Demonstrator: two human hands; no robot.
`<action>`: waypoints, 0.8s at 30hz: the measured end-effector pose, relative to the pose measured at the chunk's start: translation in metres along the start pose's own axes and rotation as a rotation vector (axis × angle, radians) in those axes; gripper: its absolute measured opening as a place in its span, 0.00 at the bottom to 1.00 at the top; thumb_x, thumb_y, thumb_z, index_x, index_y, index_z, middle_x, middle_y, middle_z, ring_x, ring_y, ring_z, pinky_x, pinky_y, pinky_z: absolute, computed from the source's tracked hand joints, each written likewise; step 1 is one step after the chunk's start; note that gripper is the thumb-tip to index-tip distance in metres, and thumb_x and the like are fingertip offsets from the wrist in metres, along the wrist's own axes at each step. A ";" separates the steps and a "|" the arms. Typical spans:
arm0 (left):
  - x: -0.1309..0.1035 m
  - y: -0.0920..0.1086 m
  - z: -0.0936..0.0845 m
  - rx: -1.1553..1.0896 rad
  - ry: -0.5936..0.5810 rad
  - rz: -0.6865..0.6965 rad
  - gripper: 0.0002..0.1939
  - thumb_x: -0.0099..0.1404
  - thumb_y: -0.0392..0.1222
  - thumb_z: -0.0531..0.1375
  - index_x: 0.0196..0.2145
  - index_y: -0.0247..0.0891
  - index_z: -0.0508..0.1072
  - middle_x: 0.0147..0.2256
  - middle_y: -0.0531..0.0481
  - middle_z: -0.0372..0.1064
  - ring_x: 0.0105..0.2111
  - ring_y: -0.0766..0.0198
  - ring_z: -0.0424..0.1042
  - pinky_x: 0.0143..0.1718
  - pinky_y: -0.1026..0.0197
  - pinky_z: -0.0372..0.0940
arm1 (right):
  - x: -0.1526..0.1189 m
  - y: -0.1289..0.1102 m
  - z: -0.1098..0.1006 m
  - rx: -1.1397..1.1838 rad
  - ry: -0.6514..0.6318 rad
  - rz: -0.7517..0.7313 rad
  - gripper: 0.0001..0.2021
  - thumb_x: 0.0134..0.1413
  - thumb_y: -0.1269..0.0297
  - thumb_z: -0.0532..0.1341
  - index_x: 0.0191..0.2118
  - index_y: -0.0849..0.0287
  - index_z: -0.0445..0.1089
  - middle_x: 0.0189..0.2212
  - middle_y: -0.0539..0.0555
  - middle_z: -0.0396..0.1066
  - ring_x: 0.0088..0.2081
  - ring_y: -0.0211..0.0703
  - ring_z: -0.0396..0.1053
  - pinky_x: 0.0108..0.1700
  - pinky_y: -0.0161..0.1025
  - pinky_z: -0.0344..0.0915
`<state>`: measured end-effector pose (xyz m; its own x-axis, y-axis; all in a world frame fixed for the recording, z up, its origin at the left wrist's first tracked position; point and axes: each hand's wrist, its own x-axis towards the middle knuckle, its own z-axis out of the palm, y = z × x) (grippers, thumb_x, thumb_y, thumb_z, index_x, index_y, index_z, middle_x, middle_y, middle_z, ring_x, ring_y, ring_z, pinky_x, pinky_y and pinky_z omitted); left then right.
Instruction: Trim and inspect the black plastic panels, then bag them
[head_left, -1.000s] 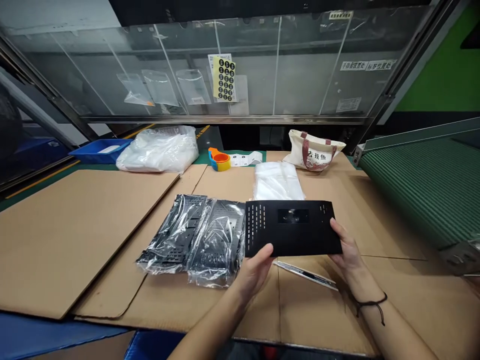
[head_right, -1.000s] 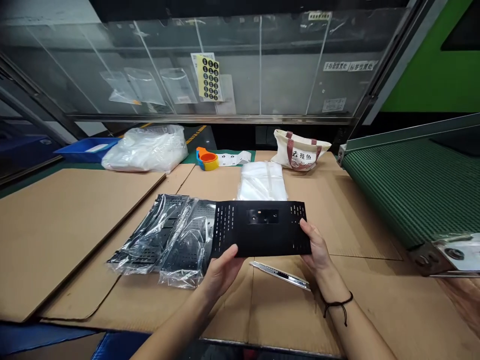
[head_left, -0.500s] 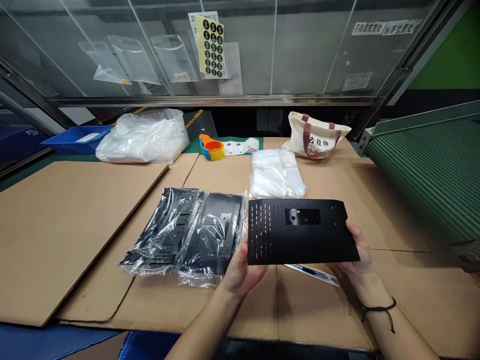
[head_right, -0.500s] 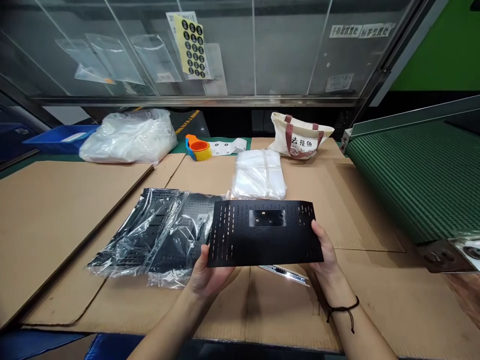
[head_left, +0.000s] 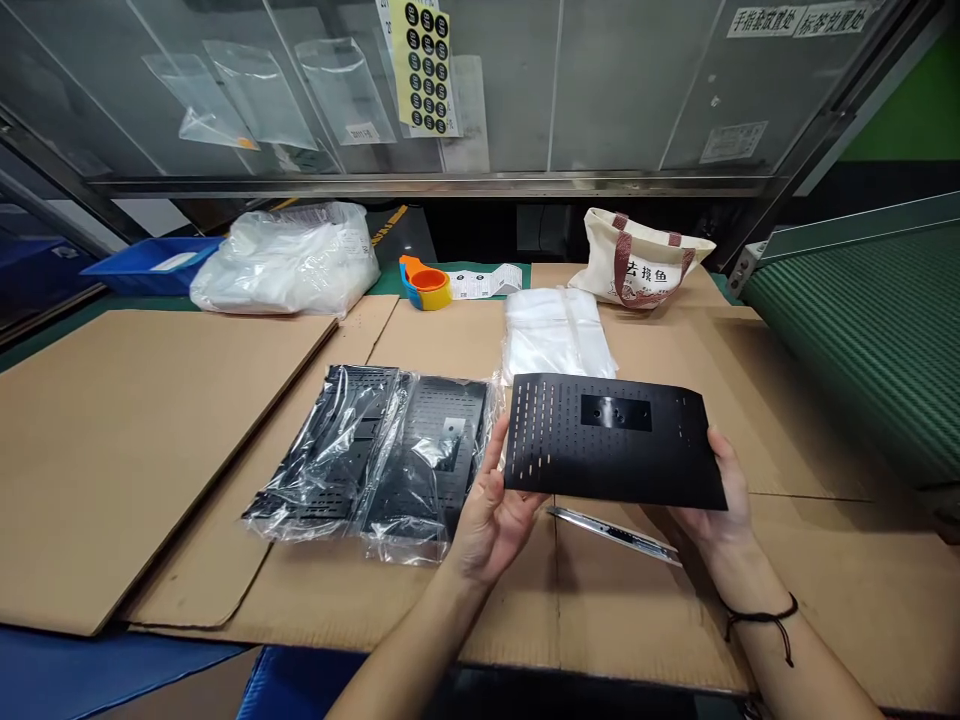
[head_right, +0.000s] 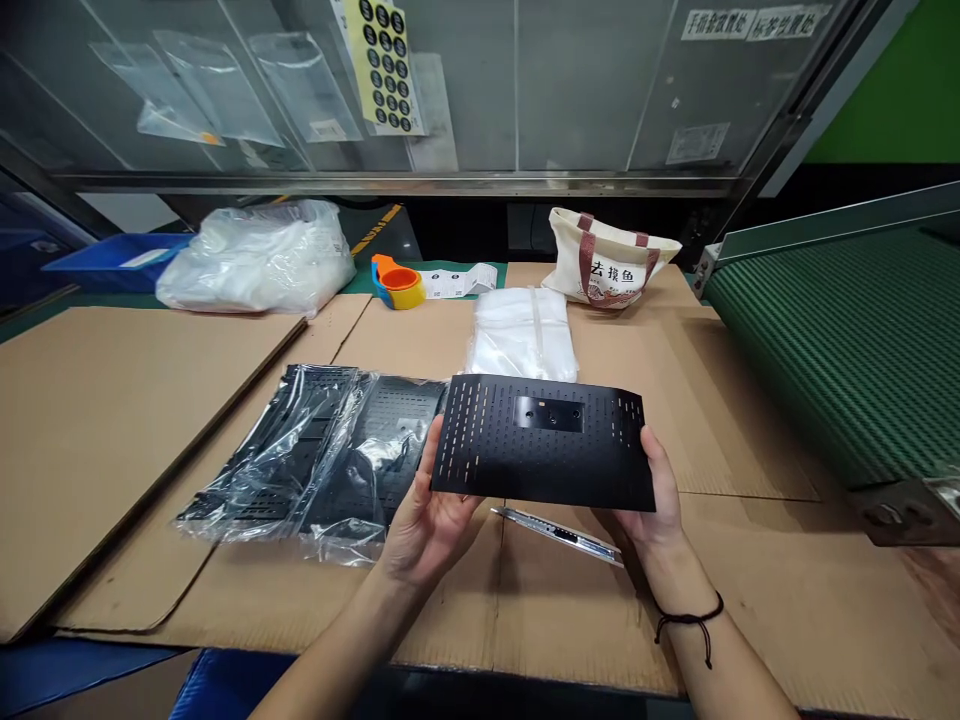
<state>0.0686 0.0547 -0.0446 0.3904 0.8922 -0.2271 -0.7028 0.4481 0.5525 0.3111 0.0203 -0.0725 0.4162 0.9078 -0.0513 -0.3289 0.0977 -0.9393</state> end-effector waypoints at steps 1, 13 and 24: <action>0.000 -0.001 0.000 0.002 0.011 0.013 0.32 0.49 0.51 0.72 0.52 0.56 0.72 0.54 0.52 0.70 0.52 0.56 0.70 0.51 0.54 0.67 | 0.000 0.000 0.000 0.014 0.010 0.003 0.21 0.59 0.41 0.52 0.42 0.45 0.77 0.43 0.48 0.78 0.49 0.53 0.74 0.55 0.55 0.68; 0.011 -0.008 -0.007 0.029 0.162 0.083 0.19 0.59 0.48 0.66 0.49 0.51 0.75 0.49 0.50 0.75 0.46 0.60 0.74 0.53 0.54 0.66 | -0.007 -0.009 0.014 0.106 -0.061 0.055 0.32 0.45 0.27 0.55 0.40 0.49 0.77 0.42 0.53 0.79 0.53 0.55 0.70 0.58 0.54 0.64; 0.004 -0.020 -0.003 0.272 0.197 0.321 0.18 0.63 0.42 0.62 0.52 0.45 0.74 0.61 0.50 0.63 0.64 0.58 0.55 0.65 0.57 0.49 | -0.012 -0.014 0.018 0.026 -0.147 0.042 0.38 0.34 0.23 0.57 0.40 0.51 0.76 0.38 0.57 0.79 0.47 0.60 0.74 0.53 0.56 0.68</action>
<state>0.0827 0.0497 -0.0595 0.0393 0.9889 -0.1435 -0.5781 0.1396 0.8040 0.2953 0.0154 -0.0521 0.2733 0.9612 -0.0382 -0.3661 0.0672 -0.9281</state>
